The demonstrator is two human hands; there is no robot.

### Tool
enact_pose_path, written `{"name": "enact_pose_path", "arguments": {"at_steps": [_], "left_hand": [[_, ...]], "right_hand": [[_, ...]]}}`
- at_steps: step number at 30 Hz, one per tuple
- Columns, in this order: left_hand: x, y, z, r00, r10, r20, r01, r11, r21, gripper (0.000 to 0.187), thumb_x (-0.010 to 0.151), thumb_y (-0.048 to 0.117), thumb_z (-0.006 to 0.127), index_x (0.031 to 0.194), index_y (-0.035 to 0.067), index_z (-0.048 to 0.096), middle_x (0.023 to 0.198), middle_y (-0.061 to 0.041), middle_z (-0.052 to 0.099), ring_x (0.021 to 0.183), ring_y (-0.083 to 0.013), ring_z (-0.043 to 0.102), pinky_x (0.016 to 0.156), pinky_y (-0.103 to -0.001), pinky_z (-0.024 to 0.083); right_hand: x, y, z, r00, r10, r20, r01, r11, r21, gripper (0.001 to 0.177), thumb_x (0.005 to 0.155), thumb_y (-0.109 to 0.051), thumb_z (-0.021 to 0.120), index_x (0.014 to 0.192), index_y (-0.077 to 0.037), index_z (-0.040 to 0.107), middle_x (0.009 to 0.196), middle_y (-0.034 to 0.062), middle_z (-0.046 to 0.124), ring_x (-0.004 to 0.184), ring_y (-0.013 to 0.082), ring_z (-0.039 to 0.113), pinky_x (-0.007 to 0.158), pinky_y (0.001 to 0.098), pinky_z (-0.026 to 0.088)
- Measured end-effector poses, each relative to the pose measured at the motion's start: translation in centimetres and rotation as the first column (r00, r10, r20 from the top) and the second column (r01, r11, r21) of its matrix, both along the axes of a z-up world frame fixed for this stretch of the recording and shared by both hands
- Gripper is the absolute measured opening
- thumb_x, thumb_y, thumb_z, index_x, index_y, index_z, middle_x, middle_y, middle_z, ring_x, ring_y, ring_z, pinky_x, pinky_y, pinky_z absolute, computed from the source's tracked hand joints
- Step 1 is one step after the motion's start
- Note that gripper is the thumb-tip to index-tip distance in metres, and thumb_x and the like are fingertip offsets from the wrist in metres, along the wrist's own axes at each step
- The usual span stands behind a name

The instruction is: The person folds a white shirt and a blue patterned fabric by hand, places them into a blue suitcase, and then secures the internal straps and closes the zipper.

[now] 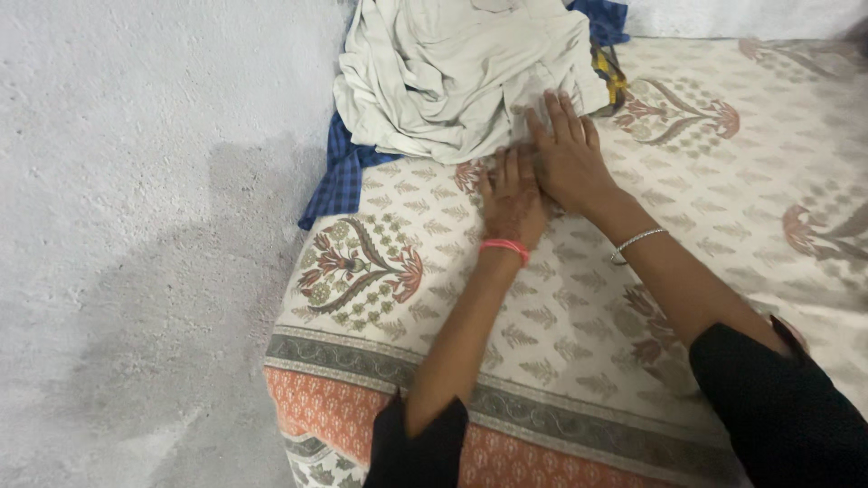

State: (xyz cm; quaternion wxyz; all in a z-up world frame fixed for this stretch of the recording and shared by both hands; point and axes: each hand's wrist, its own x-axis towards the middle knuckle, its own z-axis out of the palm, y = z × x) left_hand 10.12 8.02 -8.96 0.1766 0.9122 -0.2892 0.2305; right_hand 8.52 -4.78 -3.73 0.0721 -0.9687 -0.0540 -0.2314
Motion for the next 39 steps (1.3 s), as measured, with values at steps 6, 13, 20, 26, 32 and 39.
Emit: {"name": "enact_pose_path", "arguments": {"at_steps": [6, 13, 20, 26, 32, 39], "left_hand": [[-1.4, 1.7, 2.2, 0.998, -0.032, -0.062, 0.007, 0.931, -0.365, 0.075, 0.09, 0.015, 0.06, 0.158, 0.002, 0.031, 0.161, -0.02, 0.036, 0.152, -0.0375, 0.03, 0.124, -0.053, 0.026], [-2.5, 2.9, 6.2, 0.998, -0.016, -0.061, -0.01, 0.912, -0.409, 0.076, 0.089, 0.016, 0.068, 0.155, 0.007, 0.032, 0.157, -0.014, 0.041, 0.148, -0.0344, 0.038, 0.127, -0.056, 0.023], [-3.1, 4.0, 7.9, 0.989, 0.061, 0.133, -0.005, 0.923, -0.384, 0.092, 0.078, -0.011, 0.058, 0.161, 0.012, 0.025, 0.164, -0.01, 0.034, 0.154, -0.0346, 0.031, 0.129, -0.055, 0.02], [-4.2, 5.8, 8.4, 0.99, 0.03, 0.138, -0.011, 0.991, -0.135, 0.09, 0.077, 0.01, 0.069, 0.158, 0.014, 0.032, 0.163, -0.014, 0.034, 0.155, -0.0377, 0.022, 0.124, -0.056, 0.017], [-8.9, 2.3, 9.3, 0.969, -0.147, -0.198, 0.183, 0.967, 0.177, 0.069, 0.1, 0.06, 0.05, 0.141, 0.005, 0.061, 0.131, -0.017, 0.068, 0.127, -0.0298, 0.061, 0.121, -0.047, 0.037], [-10.6, -1.6, 11.4, 0.727, -0.26, -0.636, 0.497, 0.838, 0.226, 0.099, 0.084, 0.087, 0.044, 0.125, 0.0, 0.069, 0.131, -0.024, 0.064, 0.124, -0.0362, 0.061, 0.108, -0.046, 0.043]], "right_hand": [[4.1, 0.1, 0.8, 0.999, -0.033, 0.013, 0.032, 0.997, 0.077, 0.074, 0.096, -0.041, 0.062, 0.158, -0.012, 0.034, 0.159, 0.0205, 0.03, 0.149, 0.0389, 0.022, 0.112, 0.0686, 0.021], [1.4, 1.6, 1.9, 0.999, -0.015, 0.037, 0.008, 0.983, 0.186, 0.039, 0.096, -0.038, 0.058, 0.119, -0.007, 0.064, 0.116, 0.0173, 0.066, 0.117, 0.0375, 0.055, 0.097, 0.0561, 0.041], [-6.4, -0.4, 2.5, 0.998, -0.004, -0.063, 0.015, 0.982, 0.19, 0.044, 0.095, -0.046, 0.054, 0.098, -0.006, 0.071, 0.08, 0.0225, 0.067, 0.08, 0.0424, 0.065, 0.075, 0.0544, 0.05], [-18.2, -8.9, 4.2, 0.846, -0.366, -0.389, 0.527, 0.683, 0.505, 0.058, 0.1, -0.062, 0.046, 0.122, -0.018, 0.076, 0.081, 0.0214, 0.074, 0.07, 0.0431, 0.068, 0.067, 0.0549, 0.054], [-25.2, -13.1, 3.2, 0.81, -0.574, 0.123, 0.484, 0.772, 0.412, 0.049, 0.112, -0.049, 0.062, 0.113, -0.003, 0.079, 0.088, 0.0268, 0.071, 0.082, 0.0419, 0.066, 0.082, 0.053, 0.051], [-24.7, -13.9, -0.1, 0.696, -0.676, 0.242, 0.485, 0.691, 0.536, 0.068, 0.091, -0.038, 0.072, 0.143, 0.004, 0.058, 0.141, 0.0378, 0.051, 0.134, 0.0497, 0.037, 0.11, 0.0591, 0.029]]}}
